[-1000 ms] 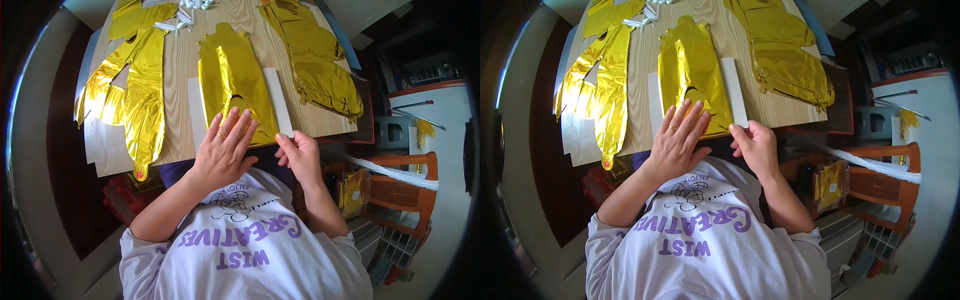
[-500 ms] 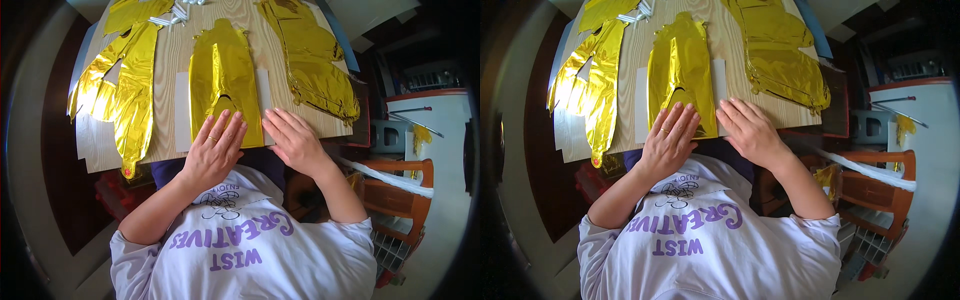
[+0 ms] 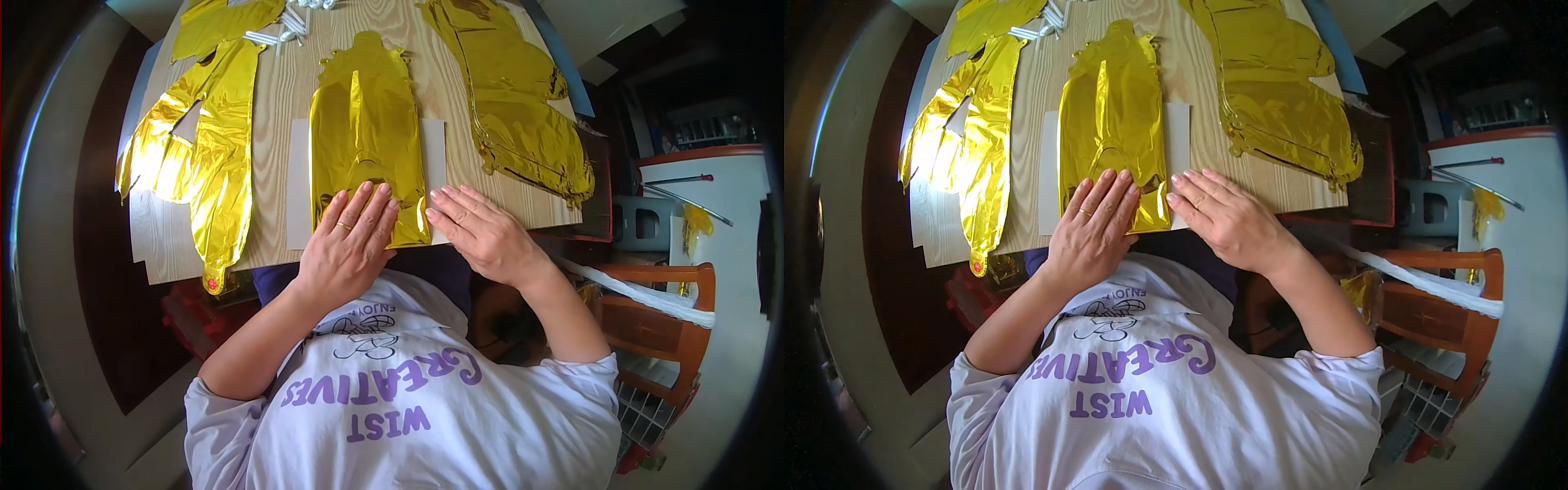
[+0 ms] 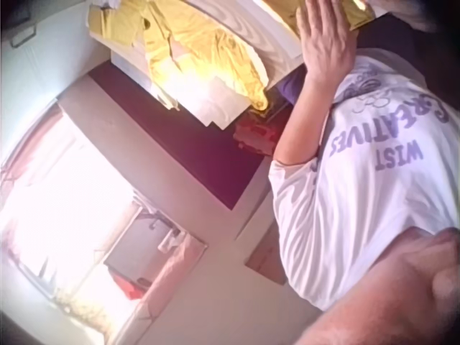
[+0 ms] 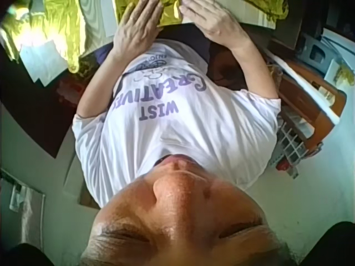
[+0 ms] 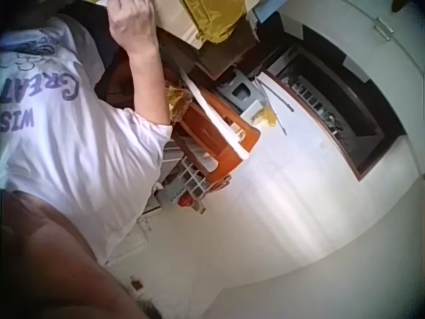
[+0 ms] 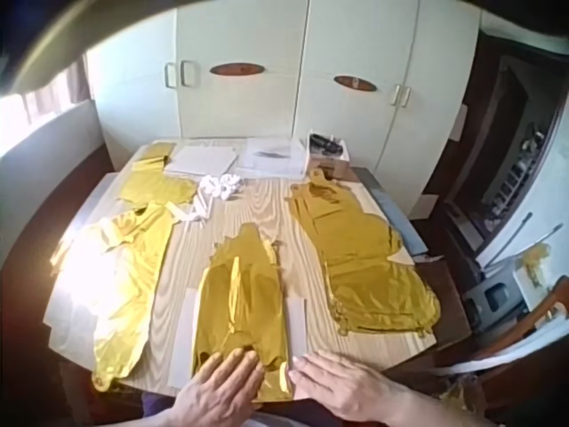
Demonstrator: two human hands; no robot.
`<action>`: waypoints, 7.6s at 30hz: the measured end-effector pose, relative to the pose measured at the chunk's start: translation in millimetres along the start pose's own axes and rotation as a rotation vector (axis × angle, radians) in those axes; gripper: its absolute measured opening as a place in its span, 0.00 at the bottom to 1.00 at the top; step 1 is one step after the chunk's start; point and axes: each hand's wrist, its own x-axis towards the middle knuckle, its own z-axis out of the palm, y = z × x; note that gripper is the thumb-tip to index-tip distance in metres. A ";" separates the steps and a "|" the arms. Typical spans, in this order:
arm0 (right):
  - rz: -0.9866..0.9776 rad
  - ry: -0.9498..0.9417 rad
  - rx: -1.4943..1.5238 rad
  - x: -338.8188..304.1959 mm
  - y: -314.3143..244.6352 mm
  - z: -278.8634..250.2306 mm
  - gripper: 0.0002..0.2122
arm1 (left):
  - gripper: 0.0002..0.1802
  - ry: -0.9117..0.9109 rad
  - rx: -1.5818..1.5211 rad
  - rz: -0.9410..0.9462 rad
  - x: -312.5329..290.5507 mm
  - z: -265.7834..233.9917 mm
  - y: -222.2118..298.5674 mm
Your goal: Folding and packaging gold foil letter balloons into plastic sleeves with cardboard inserts.
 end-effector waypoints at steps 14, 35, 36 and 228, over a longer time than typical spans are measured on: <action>-0.043 -0.110 0.068 8.4 7.9 -14.3 0.20 | 0.41 0.060 -0.009 -0.100 -11.9 -11.5 -12.6; 0.427 -0.009 -0.145 21.3 -99.8 41.9 0.28 | 0.43 0.057 -0.094 -0.194 -15.2 -15.5 -18.6; 0.437 -0.020 -0.156 21.0 -101.1 40.9 0.29 | 0.42 0.054 -0.078 -0.209 -15.7 -14.9 -17.6; 1.250 0.295 1.456 -42.4 -78.3 16.9 0.14 | 0.45 -0.008 -0.226 -0.021 37.5 -21.2 -33.8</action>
